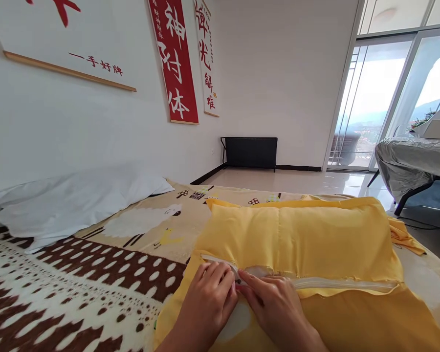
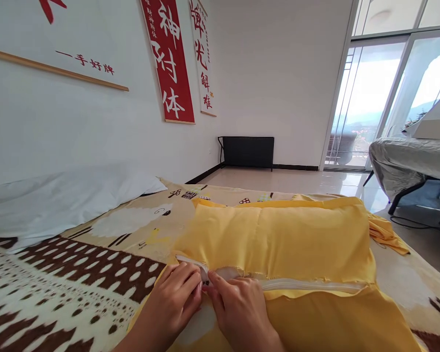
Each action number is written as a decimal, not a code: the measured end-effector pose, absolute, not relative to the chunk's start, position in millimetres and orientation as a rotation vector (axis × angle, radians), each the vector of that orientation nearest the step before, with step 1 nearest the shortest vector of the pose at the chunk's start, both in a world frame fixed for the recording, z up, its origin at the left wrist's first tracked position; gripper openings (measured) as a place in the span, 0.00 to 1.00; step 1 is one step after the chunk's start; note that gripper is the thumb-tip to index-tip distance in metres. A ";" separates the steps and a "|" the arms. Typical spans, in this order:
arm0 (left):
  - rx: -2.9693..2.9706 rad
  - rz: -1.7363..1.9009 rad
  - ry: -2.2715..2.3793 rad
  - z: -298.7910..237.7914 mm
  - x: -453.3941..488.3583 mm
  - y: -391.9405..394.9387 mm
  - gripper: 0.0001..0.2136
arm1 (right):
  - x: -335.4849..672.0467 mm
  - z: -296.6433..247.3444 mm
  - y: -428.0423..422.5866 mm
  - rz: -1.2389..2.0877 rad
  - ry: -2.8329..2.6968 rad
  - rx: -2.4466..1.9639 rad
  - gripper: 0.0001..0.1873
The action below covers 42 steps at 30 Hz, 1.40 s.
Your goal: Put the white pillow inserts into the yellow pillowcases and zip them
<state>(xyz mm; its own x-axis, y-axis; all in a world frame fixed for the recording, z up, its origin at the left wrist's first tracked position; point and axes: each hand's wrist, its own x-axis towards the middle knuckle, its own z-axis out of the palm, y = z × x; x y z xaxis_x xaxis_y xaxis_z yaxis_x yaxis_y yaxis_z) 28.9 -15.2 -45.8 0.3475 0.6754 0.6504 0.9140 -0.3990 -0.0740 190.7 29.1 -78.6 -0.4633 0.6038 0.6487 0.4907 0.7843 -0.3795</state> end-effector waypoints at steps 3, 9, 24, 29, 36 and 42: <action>-2.131 -0.784 -1.377 -47.3 32.5 -22.5 0.08 | 190.7 -79.1 23.2 0.084 -2.139 -0.764 0.13; -2.216 -0.792 -1.522 -42.8 22.0 -24.6 0.09 | 193.3 -79.1 15.3 -0.102 -2.102 -0.700 0.13; -1.972 -0.655 -1.490 -57.0 3.2 -37.6 0.08 | 189.6 -77.8 16.7 0.119 -2.050 -0.771 0.11; -1.900 -0.631 -1.517 -56.0 -6.0 -33.8 0.08 | 189.7 -81.2 18.1 0.112 -2.065 -0.782 0.10; -1.928 -0.681 -1.730 -58.8 -27.3 -24.7 0.11 | 190.0 -80.0 17.7 0.065 -2.059 -0.766 0.11; -1.969 -0.772 -1.980 -65.1 -43.8 -17.4 0.15 | 189.7 -79.8 17.1 0.031 -2.046 -0.755 0.12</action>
